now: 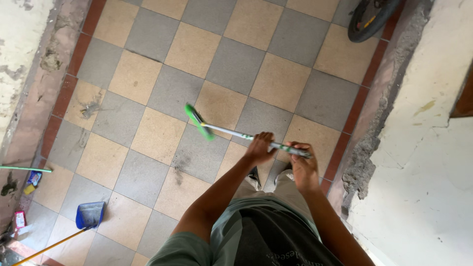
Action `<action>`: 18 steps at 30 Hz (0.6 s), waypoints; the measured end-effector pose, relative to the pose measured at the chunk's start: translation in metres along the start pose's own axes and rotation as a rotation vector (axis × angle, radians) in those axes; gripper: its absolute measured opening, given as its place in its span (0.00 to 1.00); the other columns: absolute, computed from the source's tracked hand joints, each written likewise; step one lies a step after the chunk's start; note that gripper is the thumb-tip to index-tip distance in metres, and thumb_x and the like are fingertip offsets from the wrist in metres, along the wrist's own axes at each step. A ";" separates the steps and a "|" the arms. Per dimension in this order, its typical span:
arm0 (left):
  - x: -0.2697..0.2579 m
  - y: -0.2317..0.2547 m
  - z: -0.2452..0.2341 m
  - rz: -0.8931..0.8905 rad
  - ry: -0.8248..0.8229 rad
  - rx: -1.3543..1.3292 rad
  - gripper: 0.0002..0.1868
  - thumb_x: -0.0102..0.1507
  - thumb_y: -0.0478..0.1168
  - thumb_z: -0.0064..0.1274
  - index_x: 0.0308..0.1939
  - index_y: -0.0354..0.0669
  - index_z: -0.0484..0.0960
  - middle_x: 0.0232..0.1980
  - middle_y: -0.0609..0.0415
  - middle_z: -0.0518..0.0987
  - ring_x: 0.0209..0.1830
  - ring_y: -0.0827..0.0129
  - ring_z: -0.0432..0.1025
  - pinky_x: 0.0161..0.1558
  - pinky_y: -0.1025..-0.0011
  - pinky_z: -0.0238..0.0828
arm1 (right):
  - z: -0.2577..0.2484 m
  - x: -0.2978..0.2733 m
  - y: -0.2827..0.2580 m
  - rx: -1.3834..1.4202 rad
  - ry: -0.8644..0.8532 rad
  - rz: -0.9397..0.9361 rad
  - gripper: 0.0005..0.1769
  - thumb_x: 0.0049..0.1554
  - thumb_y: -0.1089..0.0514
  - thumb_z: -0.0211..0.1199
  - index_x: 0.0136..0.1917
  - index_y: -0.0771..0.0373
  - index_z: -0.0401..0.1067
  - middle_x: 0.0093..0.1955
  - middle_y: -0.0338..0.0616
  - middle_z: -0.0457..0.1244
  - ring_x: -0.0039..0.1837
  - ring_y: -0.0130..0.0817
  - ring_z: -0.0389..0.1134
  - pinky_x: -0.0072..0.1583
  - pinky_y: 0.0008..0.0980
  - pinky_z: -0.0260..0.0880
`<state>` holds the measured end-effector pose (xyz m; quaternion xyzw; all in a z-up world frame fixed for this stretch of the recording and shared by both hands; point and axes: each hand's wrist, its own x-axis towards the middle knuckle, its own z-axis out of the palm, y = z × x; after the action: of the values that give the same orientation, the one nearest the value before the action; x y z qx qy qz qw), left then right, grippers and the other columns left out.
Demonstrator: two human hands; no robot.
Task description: The person sweeps the tiled floor using a broom, pushing debris into a pile.
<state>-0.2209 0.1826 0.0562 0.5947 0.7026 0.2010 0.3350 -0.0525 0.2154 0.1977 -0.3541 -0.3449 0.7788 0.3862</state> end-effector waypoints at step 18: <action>0.112 0.206 0.171 0.303 -0.291 -0.344 0.19 0.68 0.51 0.54 0.26 0.48 0.79 0.25 0.58 0.77 0.29 0.69 0.71 0.38 0.65 0.69 | -0.113 -0.041 -0.115 -0.885 0.408 -0.238 0.15 0.59 0.61 0.65 0.31 0.61 0.69 0.24 0.31 0.53 0.29 0.19 0.49 0.32 0.28 0.45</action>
<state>0.0375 0.3146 0.0517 0.6499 0.5056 0.2777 0.4950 0.0997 0.2638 0.2446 -0.5873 -0.5976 0.4231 0.3449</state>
